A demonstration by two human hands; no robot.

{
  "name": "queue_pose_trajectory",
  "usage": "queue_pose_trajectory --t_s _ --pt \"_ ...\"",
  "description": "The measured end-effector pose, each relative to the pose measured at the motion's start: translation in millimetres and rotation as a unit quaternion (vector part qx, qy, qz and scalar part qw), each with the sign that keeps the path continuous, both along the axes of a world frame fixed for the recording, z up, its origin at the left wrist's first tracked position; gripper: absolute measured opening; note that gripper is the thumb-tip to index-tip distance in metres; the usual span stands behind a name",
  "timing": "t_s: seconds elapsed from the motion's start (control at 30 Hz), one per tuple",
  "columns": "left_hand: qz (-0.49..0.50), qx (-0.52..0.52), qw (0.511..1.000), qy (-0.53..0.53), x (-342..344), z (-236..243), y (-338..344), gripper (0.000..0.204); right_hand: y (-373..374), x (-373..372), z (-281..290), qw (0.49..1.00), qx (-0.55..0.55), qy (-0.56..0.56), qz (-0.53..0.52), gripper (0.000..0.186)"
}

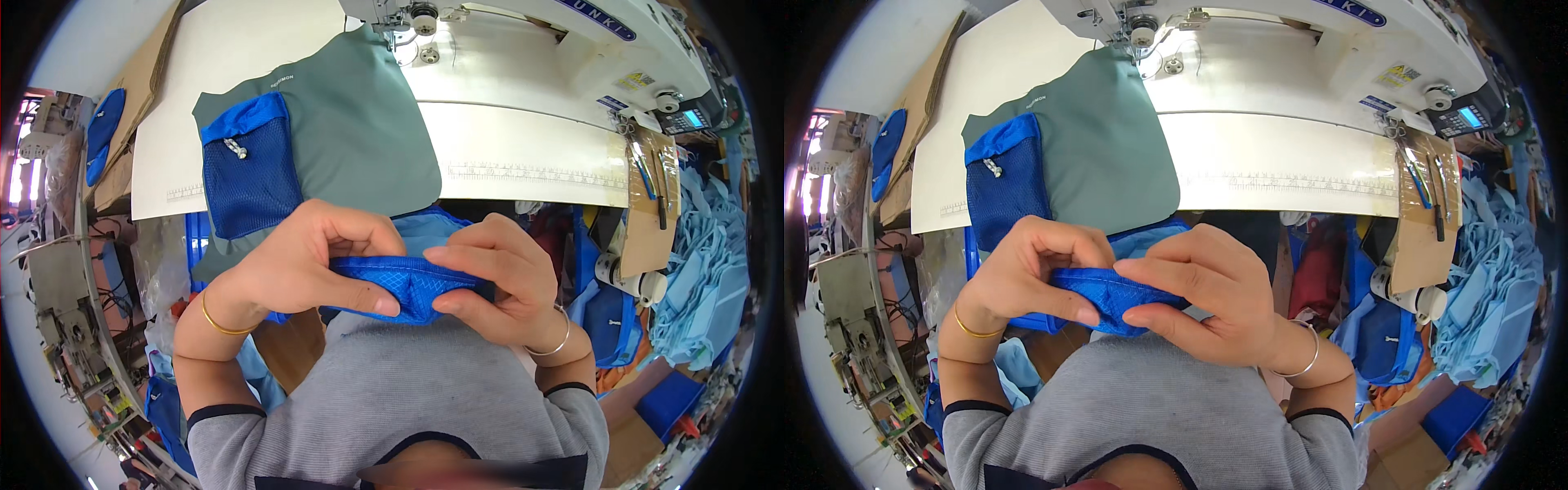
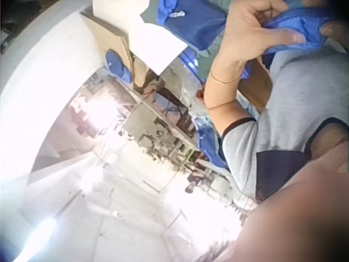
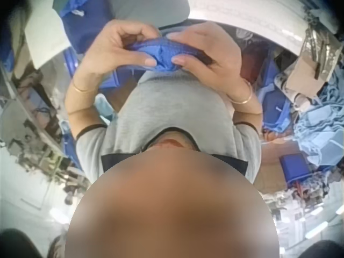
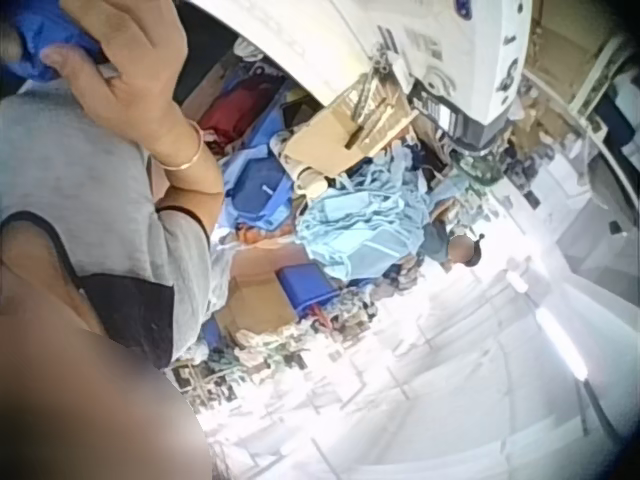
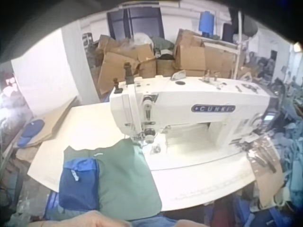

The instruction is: Sewing blue mesh pockets onto a green fabric base using an industrial sewing machine.

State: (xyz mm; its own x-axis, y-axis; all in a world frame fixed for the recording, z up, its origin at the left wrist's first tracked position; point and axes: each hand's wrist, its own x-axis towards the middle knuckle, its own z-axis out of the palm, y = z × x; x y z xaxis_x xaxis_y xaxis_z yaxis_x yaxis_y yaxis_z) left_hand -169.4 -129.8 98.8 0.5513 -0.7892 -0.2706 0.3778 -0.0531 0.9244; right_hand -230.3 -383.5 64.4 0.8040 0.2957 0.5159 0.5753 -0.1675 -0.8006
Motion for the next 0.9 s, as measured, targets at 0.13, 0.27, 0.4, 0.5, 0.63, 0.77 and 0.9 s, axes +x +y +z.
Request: queue_pose_trajectory --t_s 0.13,0.27,0.4,0.5,0.63,0.77,0.9 --pt "0.016 -0.01 1.0 0.02 -1.9 5.7 -3.8 0.02 9.0 -1.7 -2.5 0.999 0.026 0.033 0.025 0.048" --pt "0.017 0.071 0.997 0.011 -1.5 17.5 -7.3 0.021 14.5 -4.9 -10.4 0.998 0.051 0.037 0.022 0.047" --pt "0.021 0.146 0.985 -0.092 0.4 28.3 -10.6 0.021 16.7 -7.3 -15.7 0.996 0.046 0.079 0.021 0.042" --pt "0.087 0.164 0.979 -0.081 -4.3 28.1 -13.8 0.021 19.7 -7.6 -19.2 0.996 0.059 0.07 -0.015 0.036" --pt "0.057 0.124 0.943 -0.304 -0.7 20.9 -13.9 0.02 20.2 -6.4 -20.8 0.996 0.068 0.054 -0.01 0.029" --pt "-0.014 0.084 0.932 -0.352 10.7 19.1 -12.0 0.015 18.4 -4.0 -18.6 0.997 0.072 0.041 0.001 0.023" --pt "0.061 0.152 0.853 -0.496 -3.8 24.1 -15.3 0.019 22.7 -0.9 -18.7 0.994 0.09 0.045 -0.044 0.021"
